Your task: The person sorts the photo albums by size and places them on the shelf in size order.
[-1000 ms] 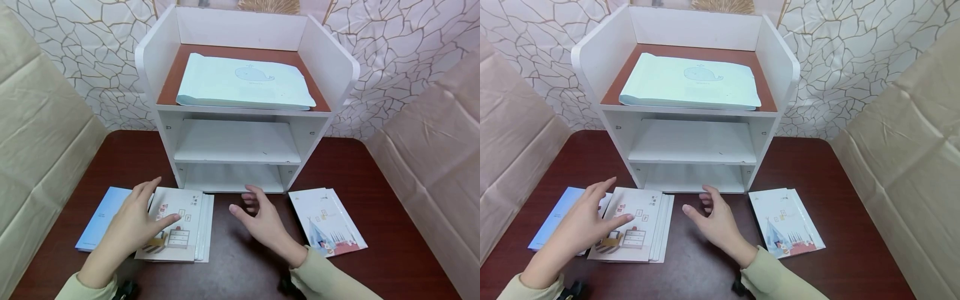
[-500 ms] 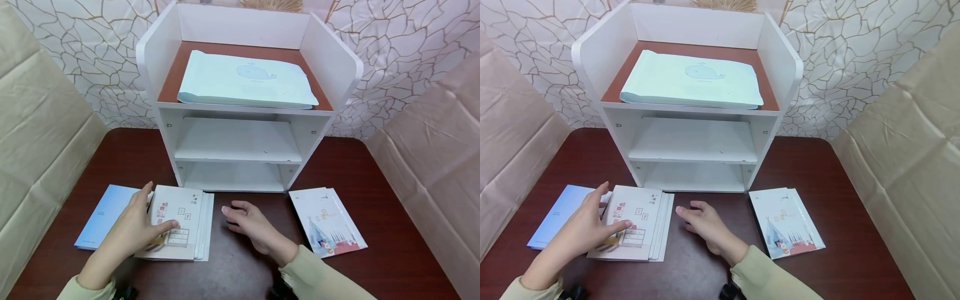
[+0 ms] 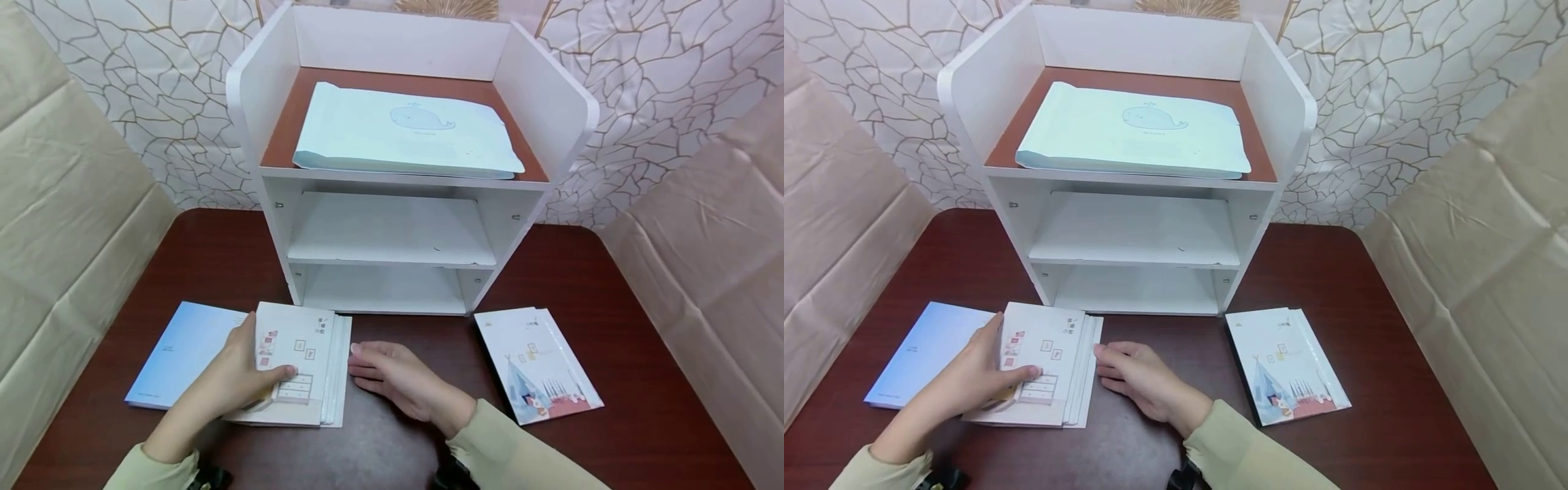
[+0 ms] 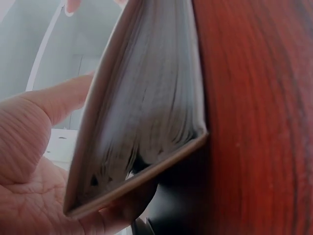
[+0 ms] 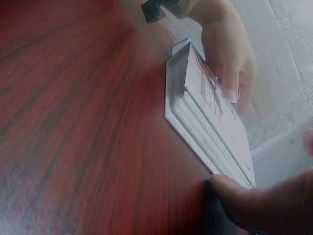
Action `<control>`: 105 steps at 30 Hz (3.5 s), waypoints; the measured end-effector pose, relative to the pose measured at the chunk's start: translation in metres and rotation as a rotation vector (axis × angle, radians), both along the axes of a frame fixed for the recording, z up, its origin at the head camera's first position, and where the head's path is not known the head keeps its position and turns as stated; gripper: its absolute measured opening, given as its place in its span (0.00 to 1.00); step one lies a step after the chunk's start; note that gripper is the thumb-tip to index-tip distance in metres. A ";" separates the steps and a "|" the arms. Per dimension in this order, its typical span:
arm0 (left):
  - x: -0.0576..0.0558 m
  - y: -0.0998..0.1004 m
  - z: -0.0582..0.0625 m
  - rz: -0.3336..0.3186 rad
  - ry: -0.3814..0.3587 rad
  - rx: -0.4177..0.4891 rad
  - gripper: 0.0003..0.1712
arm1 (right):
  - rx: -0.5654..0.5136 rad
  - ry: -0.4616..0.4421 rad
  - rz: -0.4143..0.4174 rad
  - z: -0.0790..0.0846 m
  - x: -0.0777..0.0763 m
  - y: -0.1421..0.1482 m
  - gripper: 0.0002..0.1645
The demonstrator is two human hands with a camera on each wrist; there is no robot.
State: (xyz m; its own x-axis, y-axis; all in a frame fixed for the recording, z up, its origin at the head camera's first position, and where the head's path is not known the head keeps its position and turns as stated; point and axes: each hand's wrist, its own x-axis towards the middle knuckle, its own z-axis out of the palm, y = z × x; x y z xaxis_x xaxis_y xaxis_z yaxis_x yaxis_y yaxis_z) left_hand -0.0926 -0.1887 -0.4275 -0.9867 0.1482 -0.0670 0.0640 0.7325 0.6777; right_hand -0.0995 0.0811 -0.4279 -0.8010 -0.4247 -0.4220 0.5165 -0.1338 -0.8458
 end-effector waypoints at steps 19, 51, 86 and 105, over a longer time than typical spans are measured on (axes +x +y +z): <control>0.007 0.011 0.014 -0.001 -0.173 0.207 0.55 | 0.236 0.173 0.023 -0.001 0.004 0.002 0.28; 0.018 0.064 0.029 -0.048 0.017 0.474 0.36 | 0.226 0.533 -0.136 0.033 0.003 0.037 0.20; 0.011 0.074 0.042 0.134 0.131 0.686 0.24 | 0.239 0.508 0.146 0.042 -0.004 0.042 0.39; 0.011 0.057 0.068 -0.056 0.043 0.913 0.31 | 0.077 0.541 -0.009 0.062 -0.003 0.029 0.28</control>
State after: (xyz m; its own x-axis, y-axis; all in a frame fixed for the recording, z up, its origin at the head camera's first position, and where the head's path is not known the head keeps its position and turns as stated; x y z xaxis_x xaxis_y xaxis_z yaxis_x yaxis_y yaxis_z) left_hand -0.0817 -0.1316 -0.3591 -0.9753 0.1733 0.1367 0.1222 -0.0916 0.9883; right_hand -0.1023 0.1103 -0.3661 -0.9160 -0.4006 0.0220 0.0036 -0.0630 -0.9980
